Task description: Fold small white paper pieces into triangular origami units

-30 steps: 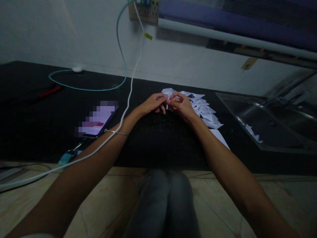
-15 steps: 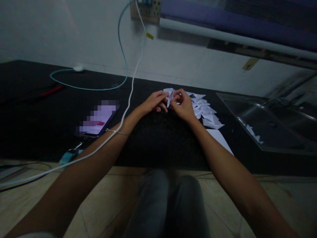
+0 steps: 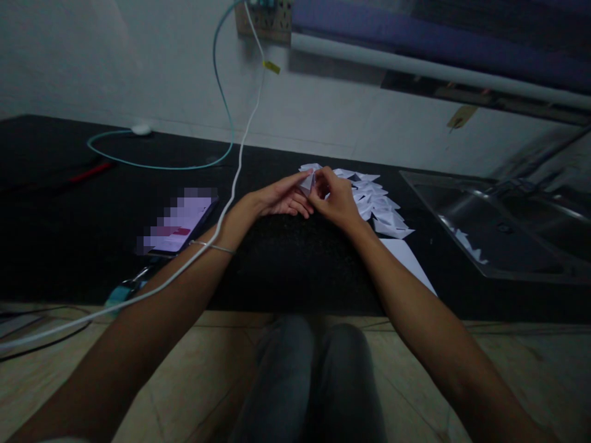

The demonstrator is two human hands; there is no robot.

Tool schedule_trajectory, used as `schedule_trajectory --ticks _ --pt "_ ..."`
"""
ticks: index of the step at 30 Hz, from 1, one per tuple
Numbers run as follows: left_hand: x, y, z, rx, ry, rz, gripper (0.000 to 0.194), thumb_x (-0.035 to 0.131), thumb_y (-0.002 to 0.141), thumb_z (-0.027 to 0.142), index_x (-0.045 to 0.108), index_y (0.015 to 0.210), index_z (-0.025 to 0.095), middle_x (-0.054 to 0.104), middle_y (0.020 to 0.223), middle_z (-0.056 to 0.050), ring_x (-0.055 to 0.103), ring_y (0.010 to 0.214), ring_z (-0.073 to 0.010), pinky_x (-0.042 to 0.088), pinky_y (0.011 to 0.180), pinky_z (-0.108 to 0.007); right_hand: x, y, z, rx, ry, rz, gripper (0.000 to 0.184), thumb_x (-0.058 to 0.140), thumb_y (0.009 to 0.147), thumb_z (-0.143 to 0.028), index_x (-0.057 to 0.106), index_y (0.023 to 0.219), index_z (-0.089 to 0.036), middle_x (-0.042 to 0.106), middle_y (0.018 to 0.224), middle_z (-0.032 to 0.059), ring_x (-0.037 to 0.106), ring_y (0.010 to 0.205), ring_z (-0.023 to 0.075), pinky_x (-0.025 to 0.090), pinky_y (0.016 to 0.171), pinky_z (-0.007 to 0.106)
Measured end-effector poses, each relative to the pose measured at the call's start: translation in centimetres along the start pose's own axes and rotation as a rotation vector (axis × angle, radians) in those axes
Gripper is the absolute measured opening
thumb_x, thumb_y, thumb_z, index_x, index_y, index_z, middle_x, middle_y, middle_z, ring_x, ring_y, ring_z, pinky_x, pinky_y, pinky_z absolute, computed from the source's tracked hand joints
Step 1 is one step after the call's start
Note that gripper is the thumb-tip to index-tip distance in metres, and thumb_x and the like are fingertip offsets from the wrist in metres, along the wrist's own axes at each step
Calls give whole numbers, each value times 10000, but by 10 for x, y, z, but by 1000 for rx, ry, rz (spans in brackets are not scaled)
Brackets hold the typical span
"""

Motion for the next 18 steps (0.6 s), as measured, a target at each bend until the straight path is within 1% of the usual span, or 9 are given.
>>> schedule_trajectory --ticks 3,6,9,11,13,16,18 --pt "-4 -1 4 32 -11 36 582 481 931 577 682 1148 75 737 761 -131 706 686 -171 557 643 -233 -3 0 0 25 64 36 174 627 829 -182 605 990 -246 615 814 11 568 748 175 449 688 326" --pt "-9 -3 8 65 8 99 483 548 931 495 677 1158 89 731 779 -114 699 677 -148 557 649 -219 -6 1 7 99 193 75 117 609 849 -229 598 964 -252 628 818 8 596 784 180 464 676 311" --pt "-11 -6 10 89 58 133 428 599 919 483 701 1090 104 729 791 -105 685 661 -121 534 622 -189 -2 3 19 203 389 65 77 575 890 -306 593 941 -250 621 742 -2 593 706 164 463 628 296" --pt "-10 -7 11 104 103 131 424 620 907 504 714 1024 107 729 778 -99 675 638 -106 504 581 -167 5 3 28 283 485 22 141 567 909 -376 596 889 -240 609 690 -5 567 631 144 449 587 284" --pt "-7 -7 12 113 149 117 446 630 895 536 720 965 105 726 748 -96 670 611 -102 472 534 -157 13 2 35 344 525 -37 243 592 903 -454 600 815 -228 601 661 -4 537 586 125 430 558 272" --pt "-3 -6 13 111 210 101 508 618 887 593 726 916 97 715 693 -99 675 591 -114 447 500 -167 21 -1 39 378 564 -102 349 635 869 -538 600 738 -217 585 625 -7 502 545 108 404 530 264" --pt "-2 -5 15 121 231 113 581 554 905 648 730 905 95 705 663 -105 678 584 -124 442 492 -182 21 -2 39 385 592 -101 365 656 849 -557 610 728 -215 587 625 -8 499 542 106 402 527 265"
Point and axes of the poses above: each hand's wrist, its own y-axis towards the middle knuckle, its own x-axis out of the palm, z = x × y, the point moved 9 cm from there along y, towards the middle knuckle
